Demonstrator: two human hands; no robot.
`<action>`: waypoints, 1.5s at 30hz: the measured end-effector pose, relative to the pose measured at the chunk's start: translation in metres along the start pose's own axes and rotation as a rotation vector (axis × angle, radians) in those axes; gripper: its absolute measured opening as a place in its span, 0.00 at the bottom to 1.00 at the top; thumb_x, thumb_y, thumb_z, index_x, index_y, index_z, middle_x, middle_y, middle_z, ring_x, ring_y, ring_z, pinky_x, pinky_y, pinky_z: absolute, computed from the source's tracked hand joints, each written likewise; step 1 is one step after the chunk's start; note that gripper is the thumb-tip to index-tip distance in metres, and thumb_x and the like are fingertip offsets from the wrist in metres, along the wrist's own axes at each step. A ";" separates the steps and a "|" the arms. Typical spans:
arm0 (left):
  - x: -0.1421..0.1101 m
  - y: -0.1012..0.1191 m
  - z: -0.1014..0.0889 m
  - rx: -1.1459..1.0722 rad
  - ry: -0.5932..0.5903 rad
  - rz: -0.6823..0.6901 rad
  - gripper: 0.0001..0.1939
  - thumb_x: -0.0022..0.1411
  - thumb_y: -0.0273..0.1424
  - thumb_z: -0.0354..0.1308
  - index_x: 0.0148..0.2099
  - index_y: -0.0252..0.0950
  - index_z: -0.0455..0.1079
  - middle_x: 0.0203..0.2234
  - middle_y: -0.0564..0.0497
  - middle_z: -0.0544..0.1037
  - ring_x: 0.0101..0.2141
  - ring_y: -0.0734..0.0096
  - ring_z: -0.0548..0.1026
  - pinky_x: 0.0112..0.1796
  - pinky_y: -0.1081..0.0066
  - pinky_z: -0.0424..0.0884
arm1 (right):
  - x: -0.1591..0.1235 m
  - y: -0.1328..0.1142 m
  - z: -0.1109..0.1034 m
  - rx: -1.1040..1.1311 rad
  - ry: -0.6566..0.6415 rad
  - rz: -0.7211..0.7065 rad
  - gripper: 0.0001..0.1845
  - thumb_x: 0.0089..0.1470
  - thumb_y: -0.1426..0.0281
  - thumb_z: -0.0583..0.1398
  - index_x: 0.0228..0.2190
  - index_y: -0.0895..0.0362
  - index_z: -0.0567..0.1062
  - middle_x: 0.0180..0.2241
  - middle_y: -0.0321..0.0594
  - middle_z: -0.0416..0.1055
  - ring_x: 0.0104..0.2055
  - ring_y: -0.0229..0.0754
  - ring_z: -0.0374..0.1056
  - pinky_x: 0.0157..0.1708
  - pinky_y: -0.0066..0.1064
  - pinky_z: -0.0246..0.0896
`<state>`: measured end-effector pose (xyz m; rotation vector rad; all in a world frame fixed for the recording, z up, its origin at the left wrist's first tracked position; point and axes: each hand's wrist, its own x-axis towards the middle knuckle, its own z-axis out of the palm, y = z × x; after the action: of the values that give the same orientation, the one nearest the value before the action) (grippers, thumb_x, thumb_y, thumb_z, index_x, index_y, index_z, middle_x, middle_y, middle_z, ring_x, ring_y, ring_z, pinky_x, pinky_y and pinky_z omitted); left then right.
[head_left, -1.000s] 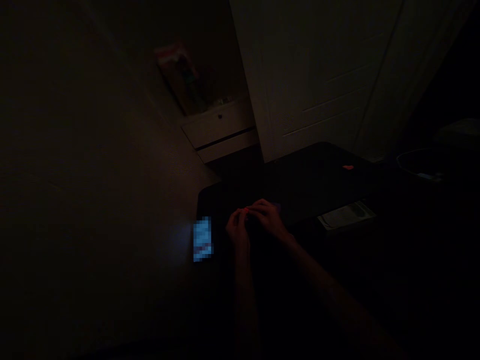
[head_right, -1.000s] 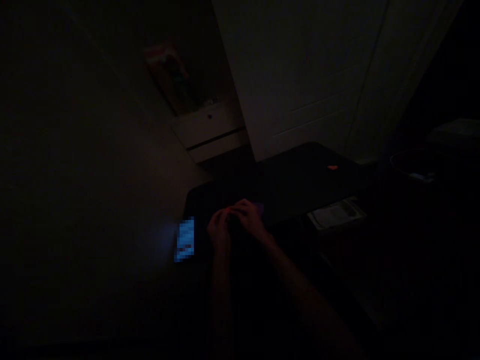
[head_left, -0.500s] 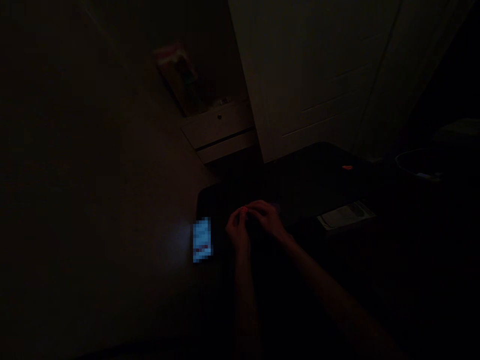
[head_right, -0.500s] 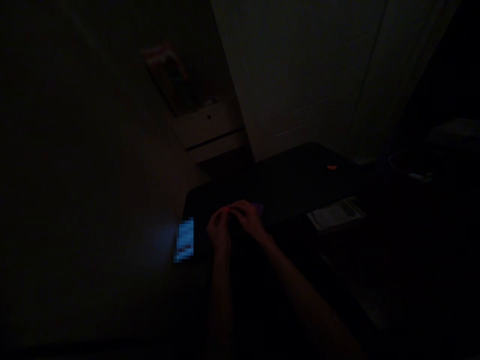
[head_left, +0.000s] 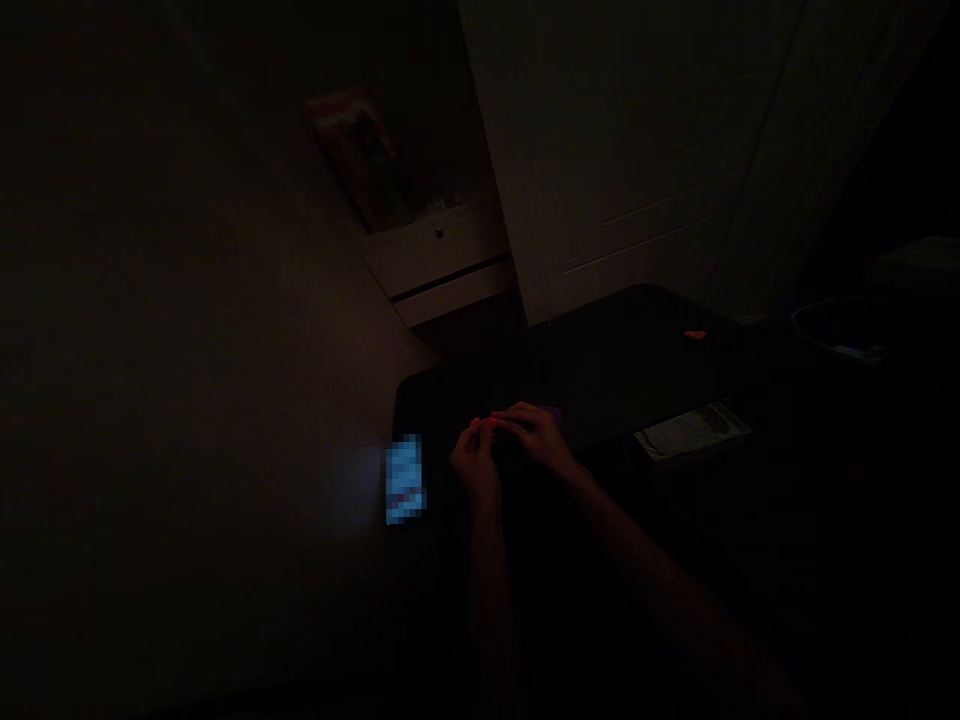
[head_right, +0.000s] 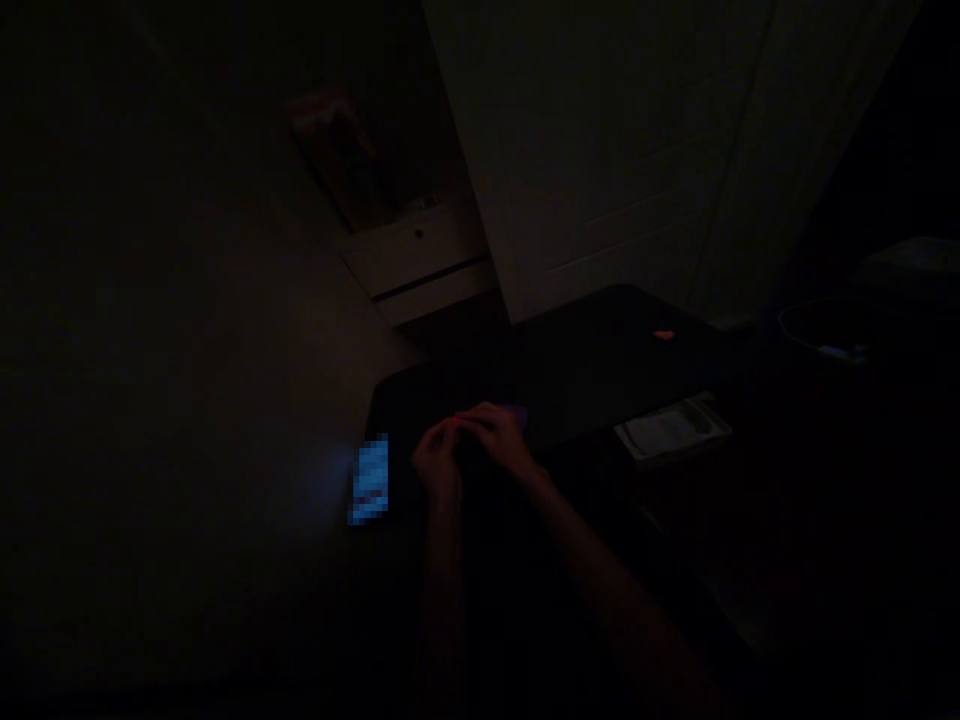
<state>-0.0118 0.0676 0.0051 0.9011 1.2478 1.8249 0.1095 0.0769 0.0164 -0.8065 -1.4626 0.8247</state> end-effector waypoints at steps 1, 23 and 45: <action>0.000 0.000 0.000 0.003 0.004 0.007 0.20 0.48 0.41 0.73 0.39 0.31 0.79 0.35 0.45 0.82 0.38 0.64 0.79 0.41 0.65 0.74 | 0.000 0.000 0.000 -0.003 -0.002 -0.001 0.10 0.62 0.62 0.63 0.38 0.49 0.84 0.39 0.39 0.80 0.43 0.45 0.75 0.47 0.37 0.67; 0.001 0.001 -0.002 0.081 -0.063 0.085 0.17 0.53 0.41 0.70 0.40 0.34 0.80 0.39 0.45 0.83 0.44 0.60 0.79 0.50 0.59 0.72 | 0.001 0.003 0.005 0.005 0.085 0.013 0.08 0.61 0.63 0.63 0.38 0.49 0.83 0.40 0.39 0.80 0.44 0.44 0.75 0.49 0.37 0.67; -0.003 0.005 0.000 0.081 -0.061 0.086 0.17 0.58 0.42 0.67 0.42 0.35 0.79 0.39 0.45 0.82 0.44 0.62 0.79 0.48 0.63 0.73 | 0.002 -0.001 0.005 0.025 0.111 0.053 0.07 0.59 0.63 0.64 0.37 0.51 0.82 0.40 0.39 0.80 0.45 0.44 0.75 0.49 0.36 0.67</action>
<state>-0.0112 0.0633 0.0090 1.0626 1.2697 1.8098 0.1039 0.0781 0.0179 -0.8617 -1.3353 0.8236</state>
